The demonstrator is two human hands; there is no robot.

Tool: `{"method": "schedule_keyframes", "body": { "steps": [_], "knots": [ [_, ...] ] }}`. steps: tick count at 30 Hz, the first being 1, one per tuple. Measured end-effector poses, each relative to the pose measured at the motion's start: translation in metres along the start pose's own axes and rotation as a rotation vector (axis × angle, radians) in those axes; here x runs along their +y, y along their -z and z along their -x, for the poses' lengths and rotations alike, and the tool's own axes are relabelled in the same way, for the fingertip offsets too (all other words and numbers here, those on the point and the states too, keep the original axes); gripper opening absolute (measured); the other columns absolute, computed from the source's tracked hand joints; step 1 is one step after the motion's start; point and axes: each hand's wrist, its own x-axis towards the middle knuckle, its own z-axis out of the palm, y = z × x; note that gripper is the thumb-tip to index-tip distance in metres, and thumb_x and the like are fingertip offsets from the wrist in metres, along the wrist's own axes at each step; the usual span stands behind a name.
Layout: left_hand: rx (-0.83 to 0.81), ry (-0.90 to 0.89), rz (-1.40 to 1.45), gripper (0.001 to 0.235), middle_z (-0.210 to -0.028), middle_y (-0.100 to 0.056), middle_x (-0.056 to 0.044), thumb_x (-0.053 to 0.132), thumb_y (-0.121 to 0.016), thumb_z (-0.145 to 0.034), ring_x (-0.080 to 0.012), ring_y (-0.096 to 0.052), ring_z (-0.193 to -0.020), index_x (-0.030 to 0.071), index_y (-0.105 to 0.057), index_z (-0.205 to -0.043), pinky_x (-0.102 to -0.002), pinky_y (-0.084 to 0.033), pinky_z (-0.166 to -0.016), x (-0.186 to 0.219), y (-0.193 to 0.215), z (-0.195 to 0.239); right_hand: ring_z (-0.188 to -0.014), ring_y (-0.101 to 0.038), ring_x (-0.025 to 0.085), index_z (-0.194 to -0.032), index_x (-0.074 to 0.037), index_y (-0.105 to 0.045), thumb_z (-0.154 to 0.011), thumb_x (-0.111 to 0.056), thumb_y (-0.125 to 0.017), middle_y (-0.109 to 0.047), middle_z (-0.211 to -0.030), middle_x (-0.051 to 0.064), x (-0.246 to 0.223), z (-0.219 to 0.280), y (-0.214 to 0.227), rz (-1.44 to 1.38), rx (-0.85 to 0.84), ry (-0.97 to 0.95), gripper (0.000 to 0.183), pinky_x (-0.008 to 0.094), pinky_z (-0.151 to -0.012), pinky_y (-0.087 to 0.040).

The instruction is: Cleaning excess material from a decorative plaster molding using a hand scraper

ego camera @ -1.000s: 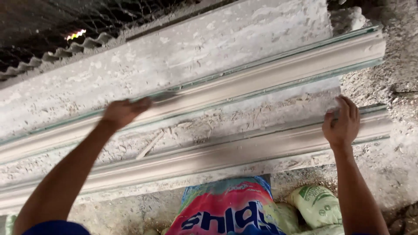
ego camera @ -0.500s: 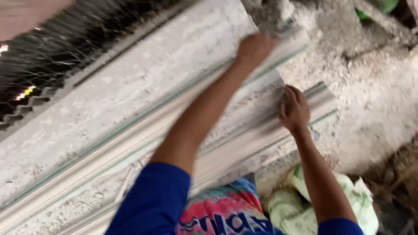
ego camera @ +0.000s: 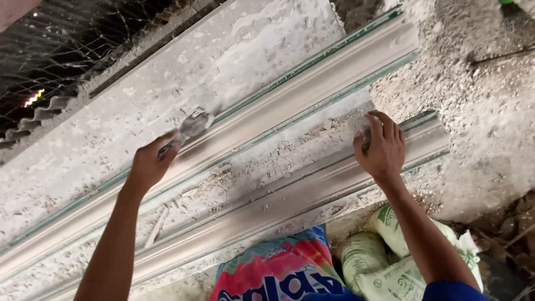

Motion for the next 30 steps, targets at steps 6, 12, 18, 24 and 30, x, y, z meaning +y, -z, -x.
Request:
{"method": "schedule_keyframes", "body": {
  "steps": [6,12,18,24,30],
  "knots": [
    [-0.035,-0.253,0.421,0.036,-0.13,-0.07,-0.018,0.026,-0.07,-0.103,-0.0371,-0.063,-0.122,0.008,-0.068,-0.134,-0.05,-0.051,-0.106,0.156,-0.07,-0.123,-0.108,-0.069,0.028,-0.129,-0.011,-0.065,-0.095,-0.037,-0.057,-0.065,-0.129,0.01,0.009,0.003,-0.01,-0.03,0.011,0.0,0.044,0.04,-0.089,-0.052],
    [-0.033,-0.274,0.255,0.036,-0.099,-0.078,-0.012,0.022,-0.057,-0.093,-0.0333,-0.073,-0.086,0.016,-0.067,-0.128,-0.047,-0.051,-0.063,0.353,-0.168,-0.271,-0.123,-0.063,0.034,-0.142,-0.001,-0.054,-0.1,-0.03,-0.055,-0.06,-0.142,0.021,-0.004,-0.006,0.019,-0.172,-0.171,-0.13,0.05,0.05,-0.098,-0.055],
    [-0.041,-0.429,-0.047,0.017,-0.081,-0.066,-0.002,0.002,-0.062,-0.096,-0.0149,-0.064,-0.065,0.011,-0.061,-0.11,-0.023,-0.053,-0.042,0.382,-0.152,-0.274,-0.12,-0.066,0.035,-0.14,0.0,-0.057,-0.1,-0.025,-0.053,-0.063,-0.139,0.022,-0.003,-0.005,0.017,-0.221,-0.163,-0.17,0.047,0.05,-0.096,-0.058],
    [0.008,-0.645,-0.359,0.05,-0.1,-0.071,-0.01,-0.005,-0.066,-0.09,-0.0161,-0.048,-0.039,0.003,-0.052,-0.138,-0.029,-0.034,-0.03,0.311,-0.091,-0.177,-0.116,-0.067,0.035,-0.141,-0.002,-0.057,-0.1,-0.03,-0.052,-0.063,-0.138,0.02,-0.006,-0.005,0.017,-0.192,-0.162,-0.187,0.05,0.049,-0.09,-0.059],
    [0.127,-0.737,-0.567,0.049,-0.127,-0.07,-0.005,0.009,-0.068,-0.095,-0.0126,-0.058,-0.038,0.016,-0.055,-0.141,-0.027,-0.05,-0.028,0.376,-0.167,-0.229,-0.113,-0.067,0.033,-0.137,-0.001,-0.059,-0.098,-0.025,-0.055,-0.063,-0.135,0.018,-0.009,-0.004,0.024,-0.168,-0.106,-0.119,0.046,0.046,-0.088,-0.058]
  ]
}}
